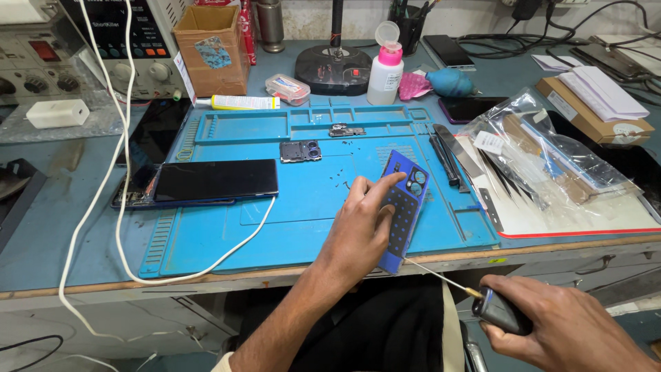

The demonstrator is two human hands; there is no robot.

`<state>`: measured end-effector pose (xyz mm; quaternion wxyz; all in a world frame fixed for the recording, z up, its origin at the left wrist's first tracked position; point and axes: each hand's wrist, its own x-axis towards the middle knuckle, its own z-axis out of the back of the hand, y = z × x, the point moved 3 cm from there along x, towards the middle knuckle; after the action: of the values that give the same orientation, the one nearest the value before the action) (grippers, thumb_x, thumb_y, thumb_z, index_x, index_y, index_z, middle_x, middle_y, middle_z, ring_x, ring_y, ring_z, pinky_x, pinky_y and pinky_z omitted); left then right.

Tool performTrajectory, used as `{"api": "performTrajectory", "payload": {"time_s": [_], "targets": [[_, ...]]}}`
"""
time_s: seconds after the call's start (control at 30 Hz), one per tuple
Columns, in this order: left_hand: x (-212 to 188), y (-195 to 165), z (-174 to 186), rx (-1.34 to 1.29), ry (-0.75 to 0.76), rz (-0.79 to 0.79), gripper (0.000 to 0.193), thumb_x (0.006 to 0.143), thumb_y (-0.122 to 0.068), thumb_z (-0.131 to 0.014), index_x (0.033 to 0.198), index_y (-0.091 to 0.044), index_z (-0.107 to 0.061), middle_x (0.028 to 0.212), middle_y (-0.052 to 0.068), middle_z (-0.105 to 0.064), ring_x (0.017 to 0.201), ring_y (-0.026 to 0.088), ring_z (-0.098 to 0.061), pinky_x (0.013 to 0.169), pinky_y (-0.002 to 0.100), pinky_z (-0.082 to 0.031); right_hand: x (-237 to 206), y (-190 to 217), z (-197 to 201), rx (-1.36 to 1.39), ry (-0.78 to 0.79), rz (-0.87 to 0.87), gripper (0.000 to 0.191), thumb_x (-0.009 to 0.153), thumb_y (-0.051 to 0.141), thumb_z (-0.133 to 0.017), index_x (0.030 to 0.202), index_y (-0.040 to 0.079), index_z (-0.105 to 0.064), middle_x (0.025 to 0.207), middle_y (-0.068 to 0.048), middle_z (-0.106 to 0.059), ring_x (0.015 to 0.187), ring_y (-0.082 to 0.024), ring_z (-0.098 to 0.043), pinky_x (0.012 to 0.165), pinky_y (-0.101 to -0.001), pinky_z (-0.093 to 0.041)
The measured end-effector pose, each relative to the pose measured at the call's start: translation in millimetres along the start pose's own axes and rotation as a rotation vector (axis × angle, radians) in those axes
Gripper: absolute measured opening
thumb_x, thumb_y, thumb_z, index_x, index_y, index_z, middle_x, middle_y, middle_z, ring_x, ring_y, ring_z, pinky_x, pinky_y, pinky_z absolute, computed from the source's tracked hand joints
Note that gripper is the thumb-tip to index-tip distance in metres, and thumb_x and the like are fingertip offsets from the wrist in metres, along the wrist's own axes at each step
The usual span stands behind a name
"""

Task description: The person works at a phone repair bench, holding a blue phone back cover over the bench while directing a heat gun at it, repositioning and turning the cover repeatedly to heat its surface. They also handle a disassembled phone body and small phone components on the mat, and briefly use a screwdriver.

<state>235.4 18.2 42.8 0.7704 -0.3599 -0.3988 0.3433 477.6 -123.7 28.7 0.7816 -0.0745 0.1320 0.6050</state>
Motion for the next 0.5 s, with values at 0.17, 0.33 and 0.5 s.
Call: {"api": "performTrajectory", "payload": {"time_s": [0.17, 0.33, 0.5], "targets": [[0.5, 0.8, -1.4, 0.031, 0.021, 0.011, 0.047, 0.097, -0.004, -0.055, 0.143, -0.013, -0.055, 0.112, 0.015, -0.055, 0.091, 0.031, -0.068, 0.081, 0.042, -0.056, -2.7, 1.9, 6.4, -0.026, 0.042, -0.031, 0.073, 0.074, 0.054, -0.08, 0.139, 0.026, -0.061, 0.117, 0.003, -0.077, 0.096, -0.022, -0.08, 0.086, -0.0352, -0.064], [-1.3, 3.8, -4.2, 0.137, -0.014, -0.148, 0.048, 0.093, -0.005, -0.06, 0.141, -0.009, -0.057, 0.127, 0.022, -0.056, 0.117, 0.038, -0.059, 0.099, 0.047, -0.048, -2.5, 2.0, 4.9, 0.09, 0.042, 0.036, 0.072, 0.07, 0.047, -0.085, 0.136, 0.026, -0.064, 0.111, 0.001, -0.079, 0.094, -0.021, -0.081, 0.082, -0.0345, -0.064], [-4.9, 0.2, -0.1, 0.384, -0.148, -0.349, 0.041, 0.092, -0.015, -0.067, 0.132, -0.009, -0.064, 0.145, 0.029, -0.049, 0.132, 0.044, -0.051, 0.106, 0.053, -0.036, -3.5, -0.8, 11.0, 0.106, -0.033, -0.012, 0.069, 0.07, 0.046, -0.088, 0.132, 0.027, -0.067, 0.106, 0.002, -0.081, 0.095, -0.02, -0.081, 0.083, -0.035, -0.064]]}}
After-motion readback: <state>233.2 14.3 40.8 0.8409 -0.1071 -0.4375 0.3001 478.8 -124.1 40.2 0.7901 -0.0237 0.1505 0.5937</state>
